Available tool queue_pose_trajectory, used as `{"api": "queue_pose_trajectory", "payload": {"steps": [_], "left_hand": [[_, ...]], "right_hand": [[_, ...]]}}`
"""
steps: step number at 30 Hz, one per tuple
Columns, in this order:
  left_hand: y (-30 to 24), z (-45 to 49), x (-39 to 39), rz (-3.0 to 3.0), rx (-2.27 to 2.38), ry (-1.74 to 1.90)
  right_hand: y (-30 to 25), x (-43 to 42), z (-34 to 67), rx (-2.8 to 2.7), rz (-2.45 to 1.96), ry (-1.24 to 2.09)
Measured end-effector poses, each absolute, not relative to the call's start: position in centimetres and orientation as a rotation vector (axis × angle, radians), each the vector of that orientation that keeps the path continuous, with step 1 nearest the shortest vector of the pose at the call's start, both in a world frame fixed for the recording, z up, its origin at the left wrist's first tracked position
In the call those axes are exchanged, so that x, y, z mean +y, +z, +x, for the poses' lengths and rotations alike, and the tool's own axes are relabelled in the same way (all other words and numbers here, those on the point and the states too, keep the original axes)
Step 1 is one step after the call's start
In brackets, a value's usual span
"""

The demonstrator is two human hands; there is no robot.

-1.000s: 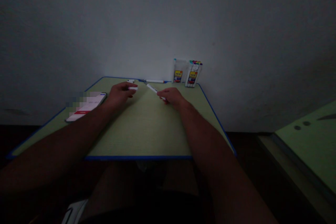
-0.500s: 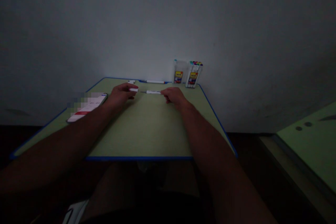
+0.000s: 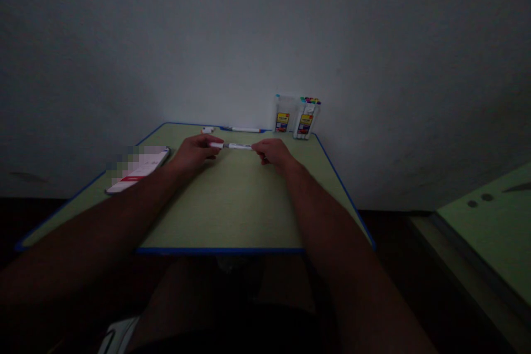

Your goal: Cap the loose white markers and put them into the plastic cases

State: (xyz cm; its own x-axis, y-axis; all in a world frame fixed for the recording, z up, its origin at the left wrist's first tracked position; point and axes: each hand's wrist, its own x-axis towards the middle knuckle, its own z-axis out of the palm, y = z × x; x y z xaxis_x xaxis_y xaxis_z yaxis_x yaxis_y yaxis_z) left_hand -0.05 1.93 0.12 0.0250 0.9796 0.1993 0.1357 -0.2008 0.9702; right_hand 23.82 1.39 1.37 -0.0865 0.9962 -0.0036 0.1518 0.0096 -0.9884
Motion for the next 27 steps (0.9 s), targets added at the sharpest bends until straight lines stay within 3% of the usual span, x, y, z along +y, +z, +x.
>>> {"api": "queue_pose_trajectory", "payload": {"steps": [27], "left_hand": [[0.7,0.4,1.2,1.624,1.102,1.241]], "right_hand": [[0.3,2.0,24.1,-1.437,-1.333,1.156]]}}
